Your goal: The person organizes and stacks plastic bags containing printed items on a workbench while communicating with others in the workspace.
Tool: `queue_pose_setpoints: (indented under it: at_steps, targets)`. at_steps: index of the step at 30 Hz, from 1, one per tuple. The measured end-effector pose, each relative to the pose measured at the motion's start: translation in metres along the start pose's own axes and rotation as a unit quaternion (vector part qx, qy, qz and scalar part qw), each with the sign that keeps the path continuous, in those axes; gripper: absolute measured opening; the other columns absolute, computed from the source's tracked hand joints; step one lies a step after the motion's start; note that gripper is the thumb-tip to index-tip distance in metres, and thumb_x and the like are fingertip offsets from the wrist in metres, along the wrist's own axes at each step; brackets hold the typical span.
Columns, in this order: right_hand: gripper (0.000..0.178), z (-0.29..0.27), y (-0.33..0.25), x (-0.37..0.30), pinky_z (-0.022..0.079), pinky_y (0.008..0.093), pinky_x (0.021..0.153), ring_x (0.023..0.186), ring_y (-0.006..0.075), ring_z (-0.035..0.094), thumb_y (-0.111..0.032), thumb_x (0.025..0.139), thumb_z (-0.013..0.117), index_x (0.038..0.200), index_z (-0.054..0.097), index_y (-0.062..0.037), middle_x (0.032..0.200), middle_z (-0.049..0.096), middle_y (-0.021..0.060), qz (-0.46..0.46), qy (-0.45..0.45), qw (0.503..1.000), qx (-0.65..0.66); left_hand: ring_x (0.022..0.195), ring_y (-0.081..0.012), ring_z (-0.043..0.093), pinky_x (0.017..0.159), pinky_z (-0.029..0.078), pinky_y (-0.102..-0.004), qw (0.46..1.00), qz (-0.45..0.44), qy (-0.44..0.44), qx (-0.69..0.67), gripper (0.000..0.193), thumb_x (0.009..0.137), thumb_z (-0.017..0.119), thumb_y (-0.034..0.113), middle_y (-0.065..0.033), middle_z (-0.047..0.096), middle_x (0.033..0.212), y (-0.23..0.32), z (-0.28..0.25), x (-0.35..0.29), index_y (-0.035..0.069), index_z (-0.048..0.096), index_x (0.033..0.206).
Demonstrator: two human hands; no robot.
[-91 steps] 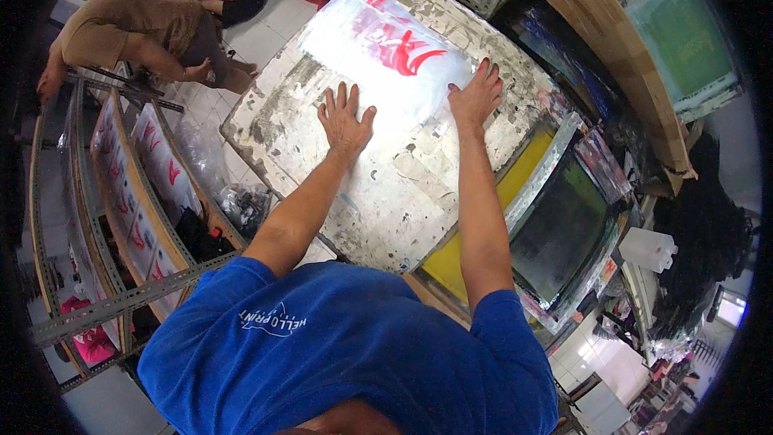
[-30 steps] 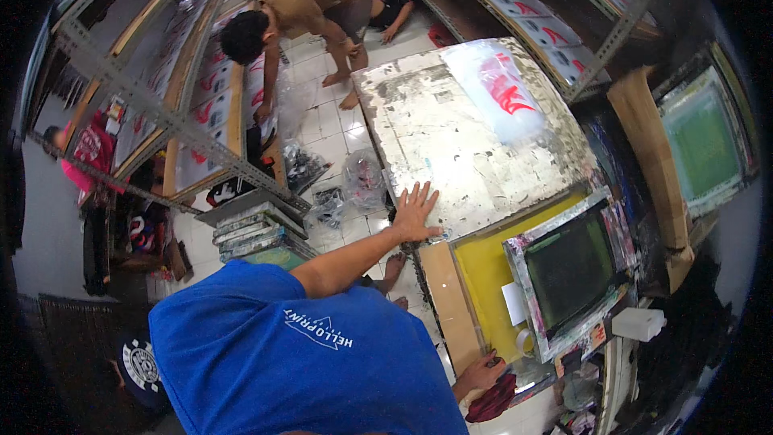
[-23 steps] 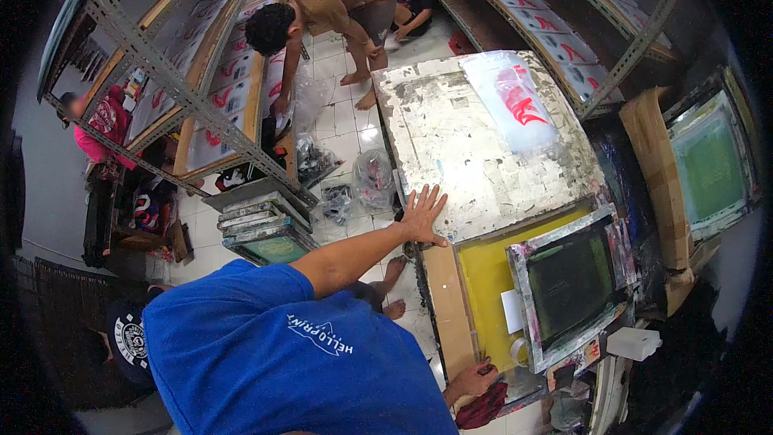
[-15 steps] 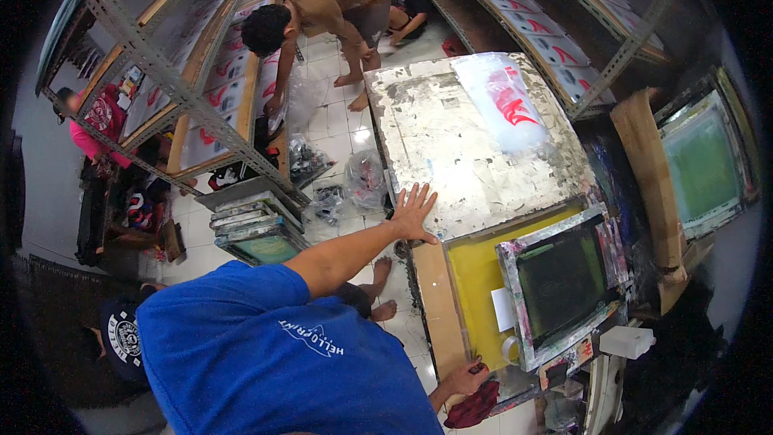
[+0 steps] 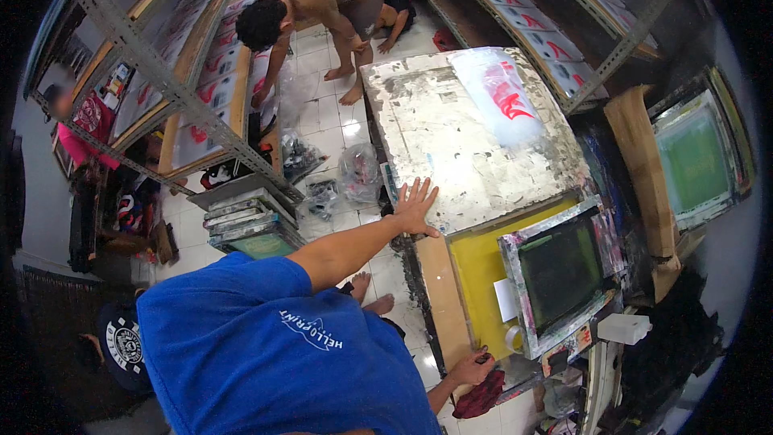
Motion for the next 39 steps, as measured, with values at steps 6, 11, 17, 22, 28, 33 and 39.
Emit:
queue_pose_setpoints:
  at_steps: [6,11,17,22,28,33,39]
  targets:
    - [0.041,-0.001,-0.003,0.005,0.047,0.0463,0.061,0.072,0.0381,0.062,-0.041,0.091,0.056,0.089,0.063,-0.0008,0.084,0.066,0.0175,-0.015,0.020,1.000,-0.002,0.142,-0.0425,-0.013,0.110,-0.005,-0.0594,0.999,0.040,-0.017,0.006,0.140,0.048,0.081,0.062,-0.0239,-0.008,0.155,-0.003,-0.003,0.001,0.011,0.004,0.151]
    - [0.047,0.008,0.009,0.006,0.047,0.0471,0.061,0.074,0.0370,0.063,-0.049,0.092,0.052,0.091,0.065,-0.0036,0.084,0.066,0.0159,-0.010,0.014,1.000,-0.020,0.142,-0.0426,-0.015,0.110,-0.007,-0.0588,0.998,0.052,-0.012,-0.023,0.142,0.043,0.085,0.058,-0.0255,-0.007,0.155,-0.003,-0.003,0.000,0.009,0.006,0.151]
    - [0.048,-0.006,-0.011,0.007,0.046,0.0463,0.058,0.069,0.0367,0.062,-0.050,0.091,0.053,0.088,0.064,-0.0030,0.078,0.066,0.0159,0.009,-0.001,0.999,-0.038,0.142,-0.0412,-0.013,0.111,-0.007,-0.0578,0.997,0.054,0.013,-0.054,0.143,0.041,0.087,0.054,-0.0255,-0.006,0.155,-0.001,-0.003,0.000,0.009,0.008,0.151]
    - [0.049,0.002,-0.002,0.010,0.046,0.0458,0.054,0.064,0.0343,0.063,-0.053,0.091,0.052,0.086,0.065,-0.0055,0.072,0.066,0.0124,0.020,-0.017,0.997,-0.079,0.143,-0.0412,-0.012,0.112,-0.006,-0.0570,0.998,0.042,0.013,-0.048,0.141,0.042,0.087,0.054,-0.0239,-0.005,0.155,-0.001,-0.005,-0.004,0.009,0.010,0.151]
    - [0.047,0.006,0.007,0.009,0.046,0.0469,0.056,0.068,0.0347,0.064,-0.051,0.090,0.053,0.085,0.064,-0.0065,0.076,0.066,0.0121,0.043,-0.024,0.993,-0.107,0.143,-0.0411,-0.011,0.112,-0.008,-0.0565,0.998,0.039,0.002,-0.042,0.138,0.044,0.086,0.055,-0.0243,-0.004,0.155,0.000,-0.008,-0.006,0.007,0.012,0.150]
    - [0.045,0.009,0.008,0.009,0.046,0.0474,0.057,0.071,0.0356,0.064,-0.050,0.091,0.053,0.090,0.063,-0.0061,0.082,0.066,0.0137,0.030,-0.023,0.996,-0.082,0.143,-0.0419,-0.010,0.112,-0.007,-0.0566,0.998,0.040,0.010,-0.049,0.138,0.044,0.086,0.054,-0.0246,-0.003,0.155,0.000,-0.007,-0.004,0.007,0.011,0.150]
    - [0.046,0.003,0.003,0.007,0.047,0.0460,0.057,0.071,0.0362,0.063,-0.048,0.092,0.053,0.090,0.062,-0.0033,0.082,0.066,0.0154,0.027,-0.009,0.996,-0.082,0.143,-0.0415,-0.010,0.112,-0.006,-0.0566,0.999,0.031,-0.008,-0.030,0.137,0.045,0.085,0.054,-0.0247,-0.004,0.155,0.004,-0.010,-0.005,0.008,0.011,0.150]
Point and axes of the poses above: each hand's wrist, its own x-axis towards the middle knuckle, its own z-axis out of the palm, y = z × x, the point moved 7 cm from there along x, towards the middle knuckle
